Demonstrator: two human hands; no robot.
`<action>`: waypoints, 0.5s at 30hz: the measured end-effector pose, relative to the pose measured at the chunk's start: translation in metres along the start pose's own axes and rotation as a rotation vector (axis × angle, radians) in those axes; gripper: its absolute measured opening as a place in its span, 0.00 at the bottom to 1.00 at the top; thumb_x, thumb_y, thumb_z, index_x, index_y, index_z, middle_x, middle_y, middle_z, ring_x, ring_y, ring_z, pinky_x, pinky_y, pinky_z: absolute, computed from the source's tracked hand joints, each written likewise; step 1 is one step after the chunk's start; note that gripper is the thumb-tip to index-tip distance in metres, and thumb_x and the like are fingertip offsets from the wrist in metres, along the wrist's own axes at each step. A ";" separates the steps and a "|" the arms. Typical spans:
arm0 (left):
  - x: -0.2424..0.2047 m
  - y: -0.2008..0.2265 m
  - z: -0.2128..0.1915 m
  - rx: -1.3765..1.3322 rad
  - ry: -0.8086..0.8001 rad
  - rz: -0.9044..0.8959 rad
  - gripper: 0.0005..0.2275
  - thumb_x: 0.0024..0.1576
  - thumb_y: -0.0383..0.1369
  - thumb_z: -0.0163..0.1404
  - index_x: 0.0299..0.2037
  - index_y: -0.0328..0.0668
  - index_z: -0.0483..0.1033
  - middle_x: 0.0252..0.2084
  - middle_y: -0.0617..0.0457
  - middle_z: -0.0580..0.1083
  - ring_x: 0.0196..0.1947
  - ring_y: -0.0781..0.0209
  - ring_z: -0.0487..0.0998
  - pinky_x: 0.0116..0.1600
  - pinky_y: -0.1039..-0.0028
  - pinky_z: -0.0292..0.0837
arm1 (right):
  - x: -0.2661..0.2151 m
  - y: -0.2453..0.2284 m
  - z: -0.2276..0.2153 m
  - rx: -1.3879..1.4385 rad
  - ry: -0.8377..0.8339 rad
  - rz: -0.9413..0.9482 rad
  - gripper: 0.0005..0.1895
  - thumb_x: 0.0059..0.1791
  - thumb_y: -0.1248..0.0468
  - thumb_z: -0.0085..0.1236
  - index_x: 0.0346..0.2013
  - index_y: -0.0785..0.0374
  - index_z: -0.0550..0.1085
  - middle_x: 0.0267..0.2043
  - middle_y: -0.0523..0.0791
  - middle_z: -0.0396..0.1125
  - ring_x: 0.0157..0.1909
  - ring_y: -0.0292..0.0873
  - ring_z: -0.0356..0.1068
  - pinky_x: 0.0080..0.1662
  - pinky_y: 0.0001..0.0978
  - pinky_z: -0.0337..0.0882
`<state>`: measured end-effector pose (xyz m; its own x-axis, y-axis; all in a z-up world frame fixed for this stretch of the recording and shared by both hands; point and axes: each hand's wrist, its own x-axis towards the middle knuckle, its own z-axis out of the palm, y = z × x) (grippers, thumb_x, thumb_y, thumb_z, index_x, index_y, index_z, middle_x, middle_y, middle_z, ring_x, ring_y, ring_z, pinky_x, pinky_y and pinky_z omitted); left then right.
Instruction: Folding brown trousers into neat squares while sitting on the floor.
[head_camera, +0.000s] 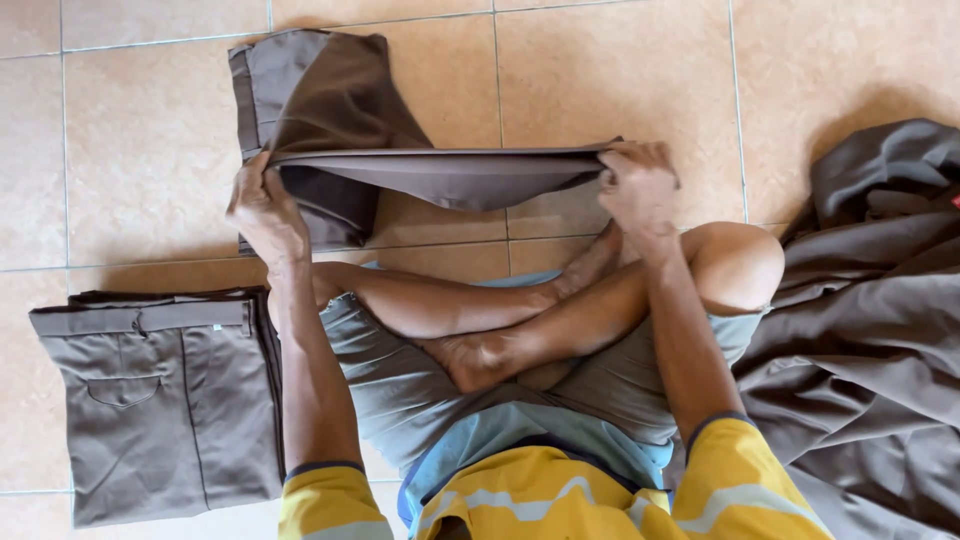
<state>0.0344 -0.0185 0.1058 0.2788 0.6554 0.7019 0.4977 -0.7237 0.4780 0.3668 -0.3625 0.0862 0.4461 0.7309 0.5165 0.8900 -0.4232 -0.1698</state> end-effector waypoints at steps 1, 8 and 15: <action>0.001 -0.006 -0.004 0.001 0.004 -0.006 0.12 0.55 0.16 0.52 0.42 0.38 0.84 0.36 0.49 0.81 0.37 0.49 0.85 0.45 0.65 0.81 | -0.003 0.014 0.007 -0.001 -0.002 -0.007 0.10 0.39 0.68 0.64 0.33 0.52 0.81 0.35 0.45 0.73 0.44 0.53 0.74 0.54 0.46 0.68; 0.053 -0.030 0.011 0.079 -0.182 -0.026 0.07 0.53 0.17 0.51 0.33 0.35 0.81 0.28 0.46 0.79 0.28 0.49 0.80 0.37 0.62 0.78 | 0.014 0.099 0.079 -0.868 -0.074 -0.159 0.10 0.48 0.61 0.50 0.44 0.56 0.72 0.39 0.42 0.66 0.42 0.42 0.65 0.56 0.38 0.62; 0.128 0.074 -0.040 -0.292 0.173 0.250 0.17 0.50 0.07 0.43 0.48 0.24 0.74 0.45 0.40 0.77 0.40 0.48 0.79 0.48 0.65 0.77 | 0.121 0.029 -0.096 -0.017 0.511 -0.184 0.17 0.44 0.85 0.62 0.41 0.69 0.87 0.48 0.46 0.75 0.43 0.42 0.68 0.52 0.32 0.65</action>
<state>0.0741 0.0036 0.2522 0.2066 0.4240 0.8818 0.1718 -0.9030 0.3939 0.4375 -0.3376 0.2246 0.1768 0.4423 0.8793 0.9455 -0.3244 -0.0269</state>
